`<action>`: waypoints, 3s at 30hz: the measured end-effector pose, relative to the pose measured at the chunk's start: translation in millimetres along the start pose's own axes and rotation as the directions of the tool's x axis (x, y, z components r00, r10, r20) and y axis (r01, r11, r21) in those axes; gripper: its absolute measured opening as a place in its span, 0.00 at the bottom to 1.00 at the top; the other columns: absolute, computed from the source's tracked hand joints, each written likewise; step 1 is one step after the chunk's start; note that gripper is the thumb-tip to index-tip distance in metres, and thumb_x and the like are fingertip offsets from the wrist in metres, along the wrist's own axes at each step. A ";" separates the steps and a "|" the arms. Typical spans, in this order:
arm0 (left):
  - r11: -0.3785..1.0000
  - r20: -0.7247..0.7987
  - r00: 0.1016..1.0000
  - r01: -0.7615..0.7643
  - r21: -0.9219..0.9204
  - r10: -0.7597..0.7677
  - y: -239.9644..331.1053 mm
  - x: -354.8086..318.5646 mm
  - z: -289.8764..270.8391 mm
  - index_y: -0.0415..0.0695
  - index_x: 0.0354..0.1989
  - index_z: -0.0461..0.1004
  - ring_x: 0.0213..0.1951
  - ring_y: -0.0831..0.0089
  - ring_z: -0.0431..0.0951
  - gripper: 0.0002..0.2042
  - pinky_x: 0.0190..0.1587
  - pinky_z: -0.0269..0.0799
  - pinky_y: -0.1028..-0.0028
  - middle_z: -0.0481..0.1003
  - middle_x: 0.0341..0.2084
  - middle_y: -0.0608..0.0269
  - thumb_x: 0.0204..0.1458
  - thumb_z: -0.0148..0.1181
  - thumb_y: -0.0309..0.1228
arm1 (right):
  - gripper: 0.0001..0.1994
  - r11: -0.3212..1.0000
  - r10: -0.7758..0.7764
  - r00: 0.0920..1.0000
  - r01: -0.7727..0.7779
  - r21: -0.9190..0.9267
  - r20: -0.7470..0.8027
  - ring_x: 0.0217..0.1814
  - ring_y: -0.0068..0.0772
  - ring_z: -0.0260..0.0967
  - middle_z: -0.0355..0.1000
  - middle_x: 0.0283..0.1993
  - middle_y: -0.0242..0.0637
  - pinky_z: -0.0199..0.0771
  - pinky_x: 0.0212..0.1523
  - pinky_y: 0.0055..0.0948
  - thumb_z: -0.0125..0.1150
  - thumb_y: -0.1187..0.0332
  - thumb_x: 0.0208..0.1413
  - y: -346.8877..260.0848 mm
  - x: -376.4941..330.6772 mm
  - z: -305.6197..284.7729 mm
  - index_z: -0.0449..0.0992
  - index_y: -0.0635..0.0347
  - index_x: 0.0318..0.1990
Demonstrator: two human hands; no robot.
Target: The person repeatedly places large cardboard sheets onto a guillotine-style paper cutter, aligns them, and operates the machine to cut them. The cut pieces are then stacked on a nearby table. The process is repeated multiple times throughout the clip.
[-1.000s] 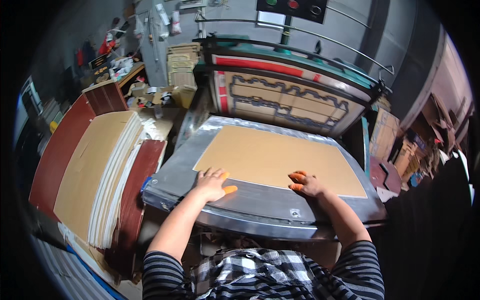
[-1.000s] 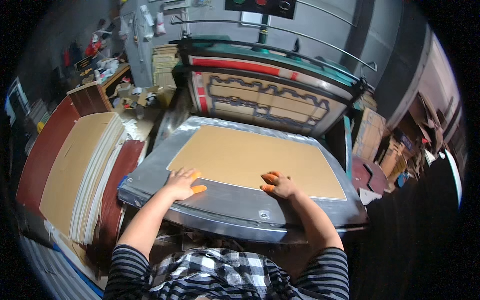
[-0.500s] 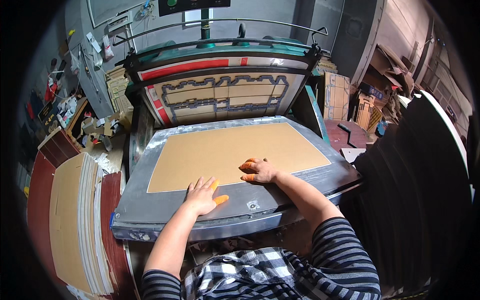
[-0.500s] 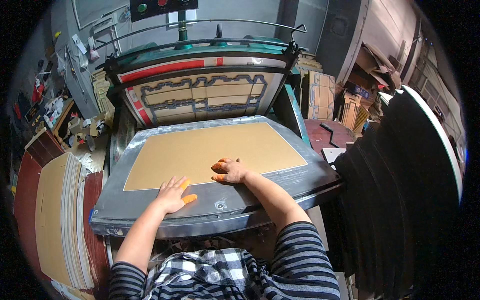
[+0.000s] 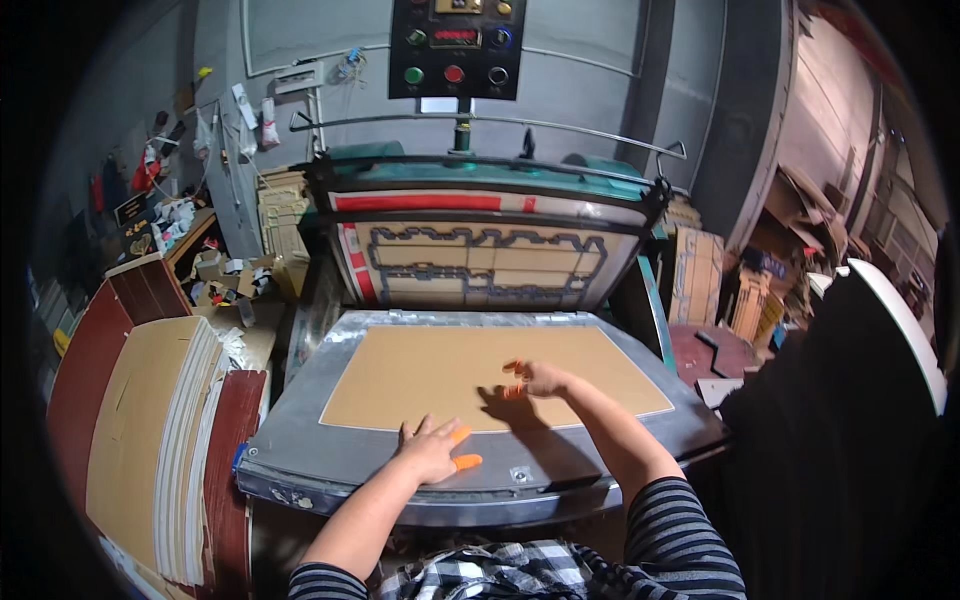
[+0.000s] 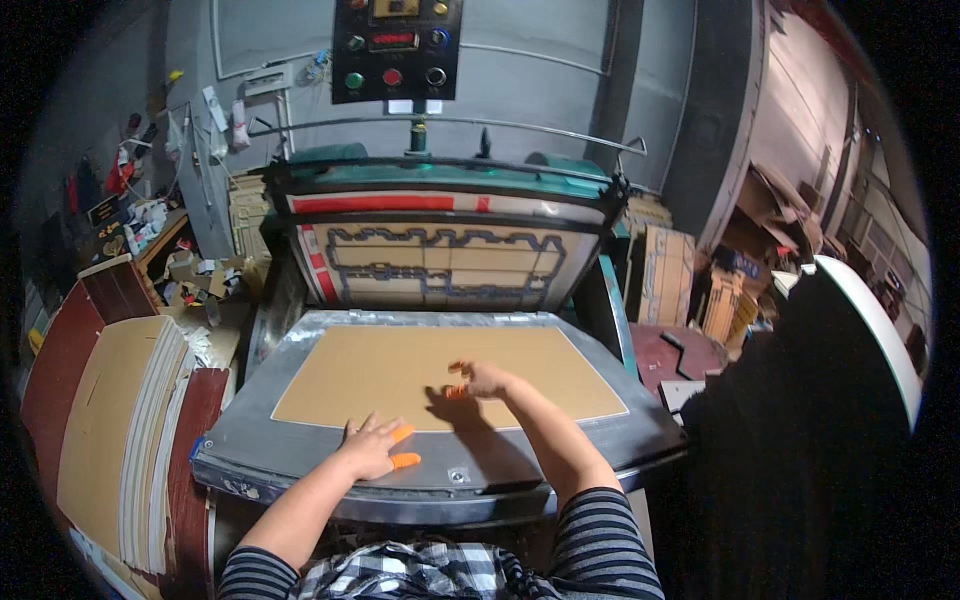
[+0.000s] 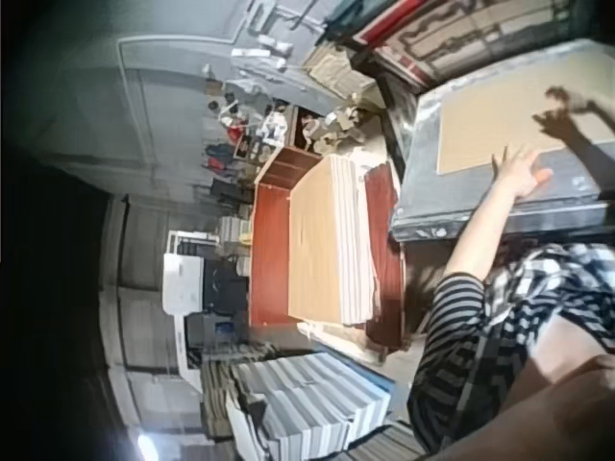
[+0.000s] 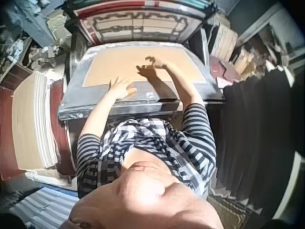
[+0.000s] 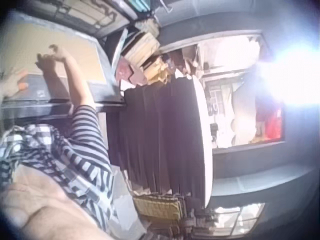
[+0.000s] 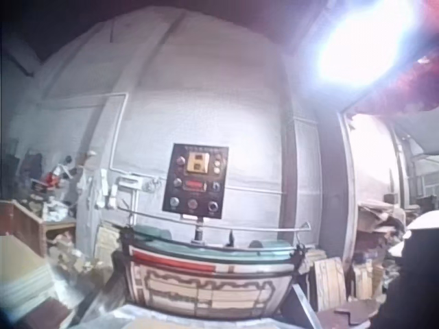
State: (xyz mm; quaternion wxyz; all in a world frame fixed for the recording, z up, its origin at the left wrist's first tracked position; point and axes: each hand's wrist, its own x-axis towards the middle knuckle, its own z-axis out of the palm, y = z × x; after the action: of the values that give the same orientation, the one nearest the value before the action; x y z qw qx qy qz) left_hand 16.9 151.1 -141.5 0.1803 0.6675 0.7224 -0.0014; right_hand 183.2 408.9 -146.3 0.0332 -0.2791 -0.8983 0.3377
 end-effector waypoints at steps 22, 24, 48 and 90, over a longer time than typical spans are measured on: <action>0.969 -0.688 0.693 -0.237 0.069 0.218 9.1 -0.5 20.2 0.42 0.26 0.74 0.33 0.62 0.72 0.28 0.38 0.62 0.65 0.72 0.27 0.59 0.37 0.67 0.58 | 0.26 0.782 -0.148 0.576 -0.429 -0.451 -0.804 0.51 0.41 0.75 0.76 0.47 0.43 0.75 0.48 0.39 0.47 0.67 0.58 -290.7 101.2 -275.8 0.61 0.42 0.66; 0.955 -0.730 0.635 -0.283 0.085 0.253 9.1 -1.4 16.6 0.41 0.27 0.73 0.32 0.59 0.73 0.28 0.38 0.65 0.64 0.73 0.28 0.56 0.37 0.68 0.57 | 0.34 0.784 -0.204 0.582 -0.384 -0.488 -0.787 0.47 0.43 0.76 0.76 0.45 0.44 0.76 0.44 0.39 0.52 0.69 0.52 -285.7 97.4 -289.9 0.55 0.33 0.69; 0.438 -0.585 0.132 -0.795 0.420 0.800 92.8 60.9 -137.6 0.46 0.30 0.76 0.29 0.66 0.76 0.10 0.29 0.72 0.70 0.73 0.23 0.64 0.45 0.67 0.38 | 0.27 0.771 -0.625 0.310 0.100 -0.629 -0.717 0.41 0.31 0.78 0.72 0.55 0.48 0.81 0.38 0.26 0.64 0.79 0.50 -170.3 -326.1 -152.1 0.67 0.63 0.60; 0.974 -0.554 0.818 0.219 0.050 -0.156 -83.1 -7.4 -60.4 0.41 0.66 0.58 0.71 0.57 0.43 0.38 0.71 0.38 0.57 0.49 0.70 0.56 0.54 0.53 0.56 | 0.11 0.899 0.064 0.507 0.344 0.270 -0.859 0.38 0.25 0.75 0.77 0.39 0.41 0.76 0.40 0.21 0.59 0.80 0.56 -94.3 -324.0 29.2 0.76 0.72 0.47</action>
State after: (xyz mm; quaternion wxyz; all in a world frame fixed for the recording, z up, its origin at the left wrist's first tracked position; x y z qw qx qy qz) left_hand -78.7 149.5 -102.9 -0.0719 0.5746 0.8046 0.1311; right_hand 403.6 163.8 -68.1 0.5539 -0.3190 -0.6933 0.3327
